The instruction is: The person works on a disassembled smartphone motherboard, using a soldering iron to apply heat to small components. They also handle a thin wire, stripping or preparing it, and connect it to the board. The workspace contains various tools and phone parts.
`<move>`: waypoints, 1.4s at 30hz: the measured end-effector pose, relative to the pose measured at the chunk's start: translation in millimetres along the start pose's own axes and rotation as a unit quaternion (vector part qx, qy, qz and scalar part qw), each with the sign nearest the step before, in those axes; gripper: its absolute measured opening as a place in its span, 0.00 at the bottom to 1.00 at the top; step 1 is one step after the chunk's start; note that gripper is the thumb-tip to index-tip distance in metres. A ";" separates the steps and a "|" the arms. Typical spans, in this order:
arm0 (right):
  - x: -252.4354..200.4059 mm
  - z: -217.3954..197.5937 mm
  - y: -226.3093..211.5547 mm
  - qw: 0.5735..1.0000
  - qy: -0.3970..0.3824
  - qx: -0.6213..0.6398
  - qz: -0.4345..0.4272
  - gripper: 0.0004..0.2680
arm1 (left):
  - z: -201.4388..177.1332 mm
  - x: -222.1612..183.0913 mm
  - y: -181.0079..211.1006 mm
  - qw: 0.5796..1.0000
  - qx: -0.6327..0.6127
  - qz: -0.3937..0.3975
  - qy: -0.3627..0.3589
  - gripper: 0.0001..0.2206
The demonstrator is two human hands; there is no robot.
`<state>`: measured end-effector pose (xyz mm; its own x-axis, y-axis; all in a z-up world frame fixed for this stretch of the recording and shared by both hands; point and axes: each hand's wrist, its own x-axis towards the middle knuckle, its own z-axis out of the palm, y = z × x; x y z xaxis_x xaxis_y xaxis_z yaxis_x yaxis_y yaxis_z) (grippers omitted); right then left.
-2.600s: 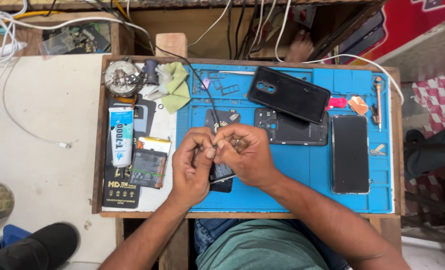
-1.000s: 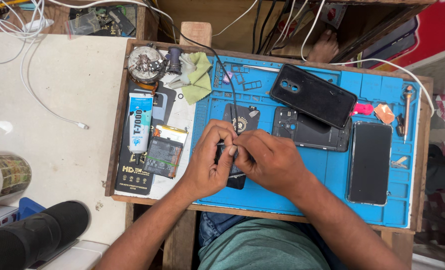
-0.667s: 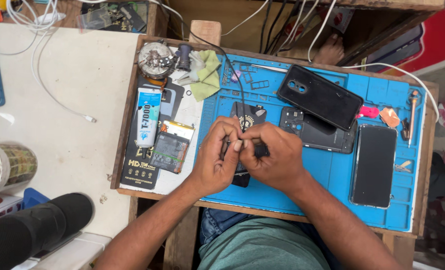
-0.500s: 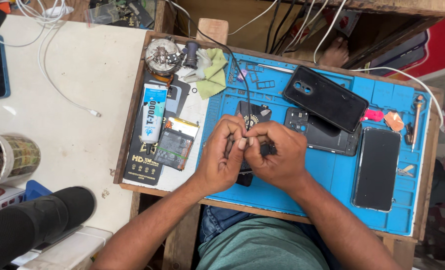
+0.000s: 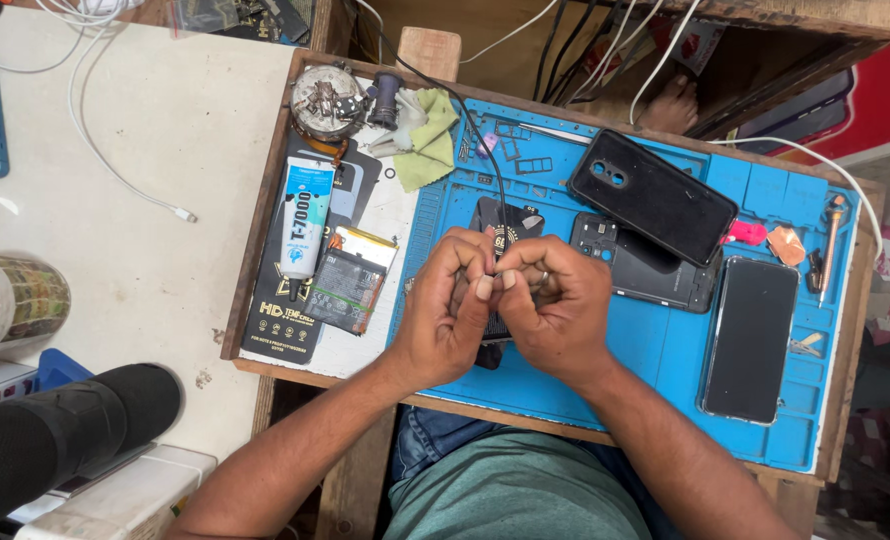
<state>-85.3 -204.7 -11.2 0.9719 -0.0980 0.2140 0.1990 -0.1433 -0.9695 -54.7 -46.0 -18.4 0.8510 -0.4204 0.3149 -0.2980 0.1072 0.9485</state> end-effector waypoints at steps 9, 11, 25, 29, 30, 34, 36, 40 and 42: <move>-1.9 -0.8 16.7 0.982 -0.009 0.164 0.095 0.02 | 2.3 -3.3 -6.8 0.997 -0.069 -0.037 0.001 0.08; -0.2 -4.5 17.6 0.991 -0.011 0.116 0.067 0.02 | 2.1 -2.6 -10.4 0.989 -0.135 -0.061 0.003 0.08; 6.3 -18.8 17.2 0.990 -0.002 0.127 0.062 0.04 | -15.9 12.0 1.4 0.997 -0.076 -0.023 -0.014 0.19; 4.3 -17.7 13.6 0.987 -0.016 0.148 0.061 0.04 | -14.6 15.1 2.6 0.998 0.061 -0.007 -0.025 0.20; 4.3 -17.3 13.1 0.987 -0.018 0.148 0.056 0.04 | -14.1 14.8 1.3 0.997 0.078 -0.015 -0.022 0.19; 4.6 -18.4 9.7 0.995 -0.031 0.099 0.017 0.05 | -14.7 12.4 -6.1 0.998 0.056 -0.035 0.023 0.09; 5.8 -18.8 8.6 0.997 -0.030 0.071 0.016 0.05 | -16.9 11.2 -9.1 0.998 0.054 -0.038 0.024 0.07; 8.2 -17.3 4.9 0.998 -0.028 0.047 0.011 0.06 | -16.5 8.1 -15.4 0.998 0.023 -0.052 0.037 0.07; 9.0 -18.0 2.1 0.999 -0.029 0.039 -0.014 0.09 | -15.6 7.3 -19.1 0.997 -0.018 -0.057 0.049 0.06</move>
<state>-78.4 -223.7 -9.2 0.9711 -0.0365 0.2359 0.2330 -0.0687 -0.9700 -36.0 -37.1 -33.7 0.9170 -0.3425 0.2047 -0.1820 0.0974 0.9785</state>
